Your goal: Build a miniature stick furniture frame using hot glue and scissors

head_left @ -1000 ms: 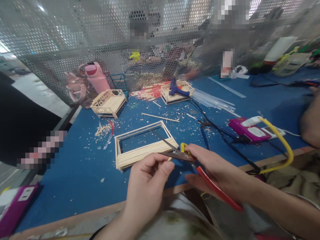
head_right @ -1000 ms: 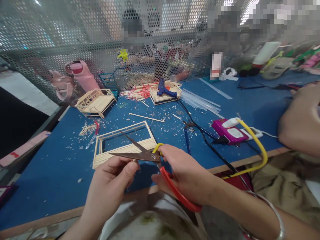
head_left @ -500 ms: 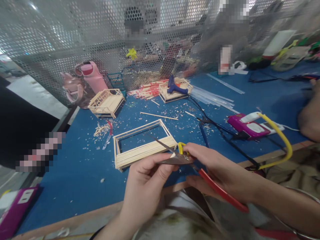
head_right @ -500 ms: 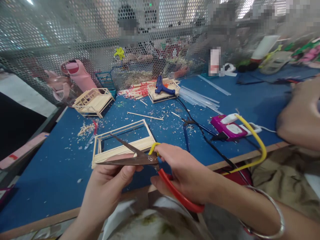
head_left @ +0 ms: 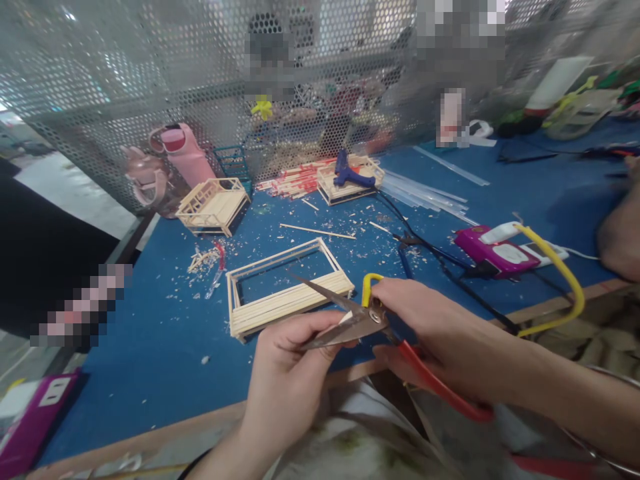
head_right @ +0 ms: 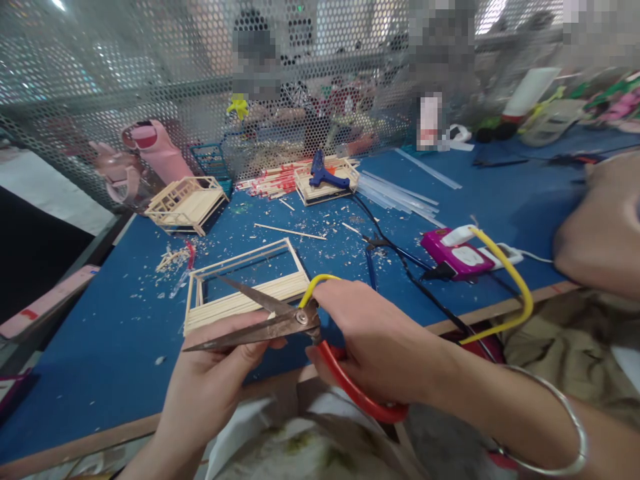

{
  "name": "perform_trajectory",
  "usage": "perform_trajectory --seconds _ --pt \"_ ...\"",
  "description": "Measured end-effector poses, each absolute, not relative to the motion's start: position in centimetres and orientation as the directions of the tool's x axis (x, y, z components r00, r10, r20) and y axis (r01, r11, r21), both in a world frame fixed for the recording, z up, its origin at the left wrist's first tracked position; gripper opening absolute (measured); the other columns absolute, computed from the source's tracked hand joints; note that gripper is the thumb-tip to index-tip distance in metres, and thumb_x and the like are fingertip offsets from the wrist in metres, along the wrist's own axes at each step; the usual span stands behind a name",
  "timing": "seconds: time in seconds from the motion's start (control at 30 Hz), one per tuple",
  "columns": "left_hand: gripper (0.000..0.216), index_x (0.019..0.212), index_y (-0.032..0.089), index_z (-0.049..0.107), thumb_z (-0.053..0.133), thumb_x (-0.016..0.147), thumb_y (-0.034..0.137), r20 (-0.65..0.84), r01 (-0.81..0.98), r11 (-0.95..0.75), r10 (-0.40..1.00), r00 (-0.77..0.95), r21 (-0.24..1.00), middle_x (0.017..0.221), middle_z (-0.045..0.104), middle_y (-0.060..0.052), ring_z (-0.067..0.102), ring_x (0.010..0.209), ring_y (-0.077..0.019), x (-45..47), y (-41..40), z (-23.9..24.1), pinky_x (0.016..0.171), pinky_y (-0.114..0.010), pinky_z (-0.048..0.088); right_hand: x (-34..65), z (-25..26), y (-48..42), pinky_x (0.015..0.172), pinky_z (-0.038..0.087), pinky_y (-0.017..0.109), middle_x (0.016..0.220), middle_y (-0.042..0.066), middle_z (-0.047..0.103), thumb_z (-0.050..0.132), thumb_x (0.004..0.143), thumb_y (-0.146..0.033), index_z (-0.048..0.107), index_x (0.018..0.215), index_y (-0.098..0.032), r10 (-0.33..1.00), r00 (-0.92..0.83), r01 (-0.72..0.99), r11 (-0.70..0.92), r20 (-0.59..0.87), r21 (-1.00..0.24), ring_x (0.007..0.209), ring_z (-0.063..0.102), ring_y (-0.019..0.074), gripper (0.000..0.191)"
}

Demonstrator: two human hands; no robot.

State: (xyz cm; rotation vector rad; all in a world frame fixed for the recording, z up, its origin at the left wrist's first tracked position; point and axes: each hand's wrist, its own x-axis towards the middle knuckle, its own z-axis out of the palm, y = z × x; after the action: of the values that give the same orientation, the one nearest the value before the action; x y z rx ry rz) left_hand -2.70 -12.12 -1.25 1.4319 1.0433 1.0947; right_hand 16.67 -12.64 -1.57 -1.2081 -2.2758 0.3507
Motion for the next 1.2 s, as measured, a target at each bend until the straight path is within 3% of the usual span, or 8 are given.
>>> perform_trajectory --seconds 0.2,0.37,0.53,0.67,0.8,0.9,1.0,1.2 --pt "0.012 0.069 0.023 0.076 0.068 0.077 0.026 0.094 0.044 -0.105 0.976 0.198 0.993 0.065 0.074 -0.002 0.067 0.063 -0.016 -2.6 -12.1 -1.2 0.063 -0.025 0.056 16.6 -2.3 -13.0 0.044 0.027 0.024 0.052 -0.003 0.05 0.045 0.077 -0.019 0.044 0.065 -0.022 0.865 -0.425 0.73 0.501 0.266 -0.464 0.044 0.04 0.0106 0.012" --pt "0.015 0.081 0.022 0.077 0.066 0.079 0.033 0.062 0.098 -0.084 0.976 0.207 0.992 0.06 0.072 -0.002 0.058 0.047 -0.0115 -3.2 -12.4 -1.0 0.049 -0.022 0.05 17.6 -1.8 -10.6 0.041 0.032 0.023 0.047 -0.004 0.045 0.051 0.078 -0.046 0.041 0.056 -0.023 0.976 -0.064 0.799 0.176 0.21 -0.575 0.044 0.04 0.0101 0.034" --pt "0.027 0.102 0.026 0.073 0.053 0.085 0.018 0.298 0.406 -0.447 0.876 0.38 0.797 0.073 0.07 -0.004 0.063 0.066 -0.0154 -5.5 -12.2 0.6 0.059 -0.023 0.051 21.1 -1.3 -3.5 0.047 0.038 0.028 0.055 0.004 0.057 0.055 0.076 -0.053 0.049 0.058 -0.022 0.984 0.171 0.97 -0.161 0.041 -0.181 0.049 0.05 0.0165 0.036" --pt "0.039 0.118 0.025 0.065 0.046 0.085 0.013 0.34 0.548 -0.583 0.806 0.485 0.599 0.08 0.065 -0.003 0.06 0.067 -0.0138 -7.8 -9.8 1.7 0.058 -0.021 0.048 22.1 -1.6 1.2 0.05 0.039 0.031 0.057 0.009 0.061 0.061 0.074 -0.04 0.055 0.055 -0.019 0.991 0.128 0.988 -0.132 -0.049 -0.075 0.055 0.057 0.0216 0.029" --pt "0.035 0.116 0.019 0.065 0.051 0.084 0.018 0.33 0.632 -0.557 0.83 0.45 0.538 0.078 0.069 -0.003 0.062 0.065 -0.0147 -8.7 -6.6 1.6 0.062 -0.022 0.049 20.2 -0.4 1.6 0.059 0.043 0.037 0.073 0.019 0.067 0.056 0.079 -0.039 0.067 0.067 -0.013 0.992 0.126 0.992 -0.126 -0.021 0.01 0.075 0.064 0.032 0.031" --pt "0.04 0.12 0.02 0.062 0.054 0.081 0.018 0.327 0.656 -0.531 0.847 0.418 0.536 0.075 0.071 -0.001 0.064 0.063 -0.015 -8.1 -5.0 0.8 0.065 -0.023 0.049 17.4 0.6 -0.6 0.071 0.046 0.032 0.091 0.008 0.072 0.044 0.088 -0.04 0.07 0.096 -0.019 0.976 -0.2 0.953 0.214 0.089 -0.213 0.085 0.065 0.0234 0.034" --pt "0.044 0.124 0.019 0.059 0.054 0.081 0.014 0.346 0.645 -0.576 0.817 0.461 0.502 0.078 0.073 -0.001 0.067 0.069 -0.0155 -7.0 -4.2 -0.1 0.073 -0.024 0.05 14.9 0.3 -2.7 0.067 0.047 0.025 0.09 -0.001 0.074 0.046 0.088 -0.031 0.069 0.102 -0.024 0.785 -0.595 0.649 0.595 0.172 -0.474 0.076 0.067 0.0149 0.028" --pt "0.024 0.105 0.024 0.069 0.059 0.083 0.023 0.515 0.649 -0.665 0.728 0.452 0.369 0.096 0.072 -0.003 0.065 0.088 -0.0175 -8.4 -3.7 0.1 0.077 -0.026 0.05 14.9 -1.9 -2.4 0.06 0.048 0.026 0.079 0.001 0.075 0.047 0.088 -0.024 0.071 0.086 -0.022 0.777 -0.535 0.662 0.63 0.333 -0.406 0.069 0.068 0.0167 0.024"
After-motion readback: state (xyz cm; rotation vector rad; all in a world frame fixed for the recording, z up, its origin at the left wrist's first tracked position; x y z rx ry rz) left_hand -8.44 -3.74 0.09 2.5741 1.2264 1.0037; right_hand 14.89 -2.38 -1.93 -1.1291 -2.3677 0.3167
